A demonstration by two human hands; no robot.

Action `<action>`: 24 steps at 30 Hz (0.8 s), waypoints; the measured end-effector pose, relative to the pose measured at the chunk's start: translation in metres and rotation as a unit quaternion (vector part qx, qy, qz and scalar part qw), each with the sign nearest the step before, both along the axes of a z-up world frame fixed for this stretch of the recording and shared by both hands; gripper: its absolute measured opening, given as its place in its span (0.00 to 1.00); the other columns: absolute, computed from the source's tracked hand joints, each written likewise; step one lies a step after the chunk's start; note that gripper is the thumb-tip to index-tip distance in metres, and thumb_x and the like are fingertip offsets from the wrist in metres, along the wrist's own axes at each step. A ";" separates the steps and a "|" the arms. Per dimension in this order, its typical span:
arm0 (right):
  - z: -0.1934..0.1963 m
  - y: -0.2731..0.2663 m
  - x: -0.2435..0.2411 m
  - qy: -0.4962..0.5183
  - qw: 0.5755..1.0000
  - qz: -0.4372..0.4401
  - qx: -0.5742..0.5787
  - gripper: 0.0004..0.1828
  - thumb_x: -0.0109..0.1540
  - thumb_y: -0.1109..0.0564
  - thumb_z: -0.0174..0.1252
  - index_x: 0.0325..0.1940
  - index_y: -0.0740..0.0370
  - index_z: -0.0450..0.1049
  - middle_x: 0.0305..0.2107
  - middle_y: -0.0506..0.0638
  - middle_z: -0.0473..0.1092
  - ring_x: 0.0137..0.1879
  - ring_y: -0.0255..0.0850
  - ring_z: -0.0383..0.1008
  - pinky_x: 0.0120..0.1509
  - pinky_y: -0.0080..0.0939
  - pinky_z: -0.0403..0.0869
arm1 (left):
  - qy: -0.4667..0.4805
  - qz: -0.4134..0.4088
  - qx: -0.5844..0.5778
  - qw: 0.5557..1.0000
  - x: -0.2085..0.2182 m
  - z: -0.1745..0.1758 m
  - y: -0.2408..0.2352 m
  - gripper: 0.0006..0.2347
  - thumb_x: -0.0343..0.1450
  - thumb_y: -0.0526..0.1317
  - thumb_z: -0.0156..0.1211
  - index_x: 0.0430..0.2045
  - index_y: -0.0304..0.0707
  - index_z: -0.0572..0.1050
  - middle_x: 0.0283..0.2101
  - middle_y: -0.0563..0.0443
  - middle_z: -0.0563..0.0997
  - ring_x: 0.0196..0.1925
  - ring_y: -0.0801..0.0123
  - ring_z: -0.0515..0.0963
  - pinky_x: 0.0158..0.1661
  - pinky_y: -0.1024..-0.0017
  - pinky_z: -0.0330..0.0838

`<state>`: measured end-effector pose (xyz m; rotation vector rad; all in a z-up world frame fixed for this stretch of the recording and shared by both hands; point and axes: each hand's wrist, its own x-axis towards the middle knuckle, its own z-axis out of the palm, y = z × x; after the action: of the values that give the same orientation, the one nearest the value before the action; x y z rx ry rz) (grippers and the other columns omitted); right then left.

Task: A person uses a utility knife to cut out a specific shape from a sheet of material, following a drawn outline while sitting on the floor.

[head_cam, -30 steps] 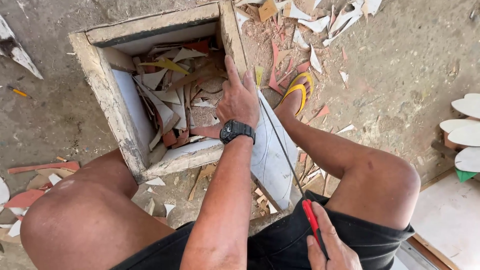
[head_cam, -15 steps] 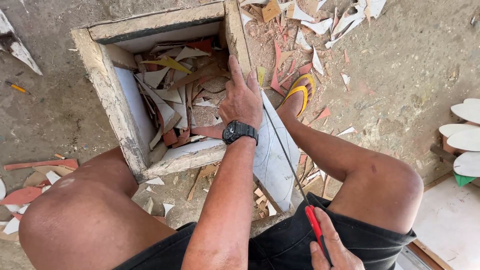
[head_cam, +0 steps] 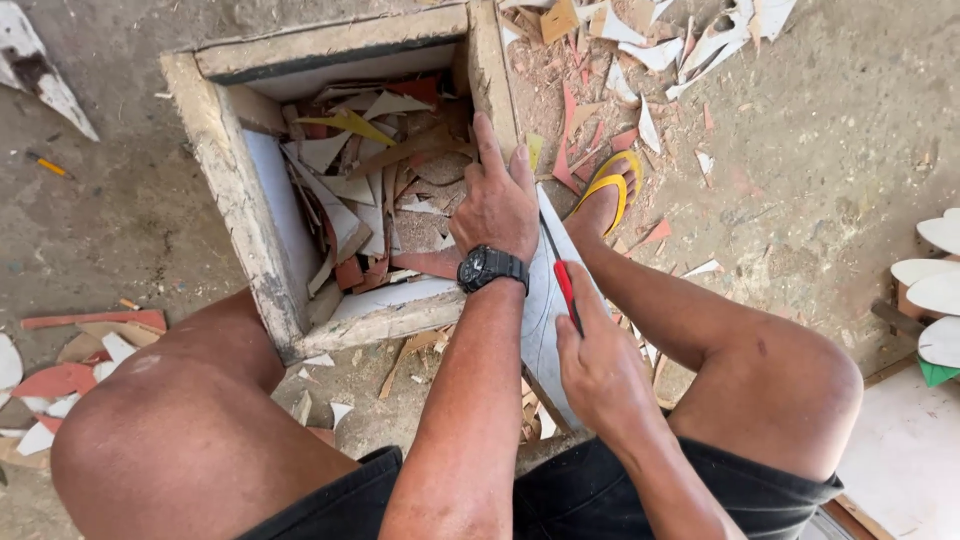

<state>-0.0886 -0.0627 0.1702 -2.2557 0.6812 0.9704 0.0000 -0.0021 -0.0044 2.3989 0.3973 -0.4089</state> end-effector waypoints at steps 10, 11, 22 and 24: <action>0.019 -0.018 -0.052 0.029 0.998 -0.045 -0.022 0.36 0.61 0.54 0.50 0.75 0.51 0.57 0.56 0.59 0.76 0.60 0.56 0.79 0.54 0.54 0.77 | -0.005 -0.008 0.025 1.000 0.003 0.004 0.000 0.26 0.78 0.55 0.36 0.71 0.52 0.46 0.38 0.44 0.80 0.22 0.59 0.82 0.19 0.63 0.77; 0.000 -0.016 -0.039 -0.010 1.000 -0.005 -0.024 0.35 0.62 0.55 0.46 0.76 0.51 0.55 0.52 0.62 0.75 0.54 0.61 0.78 0.51 0.58 0.74 | 0.011 -0.008 0.017 1.000 0.003 0.004 0.000 0.25 0.78 0.55 0.35 0.71 0.54 0.45 0.39 0.45 0.80 0.24 0.60 0.83 0.20 0.64 0.78; 0.025 -0.004 -0.045 -0.035 0.999 0.009 -0.011 0.35 0.62 0.57 0.45 0.76 0.52 0.54 0.49 0.63 0.77 0.48 0.67 0.78 0.45 0.65 0.71 | 0.021 -0.013 0.034 0.999 0.001 0.004 0.001 0.26 0.78 0.56 0.37 0.72 0.53 0.46 0.37 0.43 0.80 0.23 0.60 0.83 0.20 0.63 0.78; 0.036 -0.017 -0.088 -0.123 0.992 0.023 -0.003 0.34 0.59 0.59 0.52 0.72 0.60 0.62 0.55 0.58 0.76 0.58 0.50 0.81 0.51 0.44 0.78 | 0.038 0.004 -0.004 0.999 0.010 0.012 0.003 0.27 0.78 0.56 0.34 0.72 0.57 0.44 0.44 0.40 0.80 0.31 0.47 0.83 0.32 0.49 0.77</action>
<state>-0.1761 -0.0801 0.2061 -2.3534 0.5255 0.6949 0.0102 0.0010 0.0079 2.3784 0.4381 -0.4977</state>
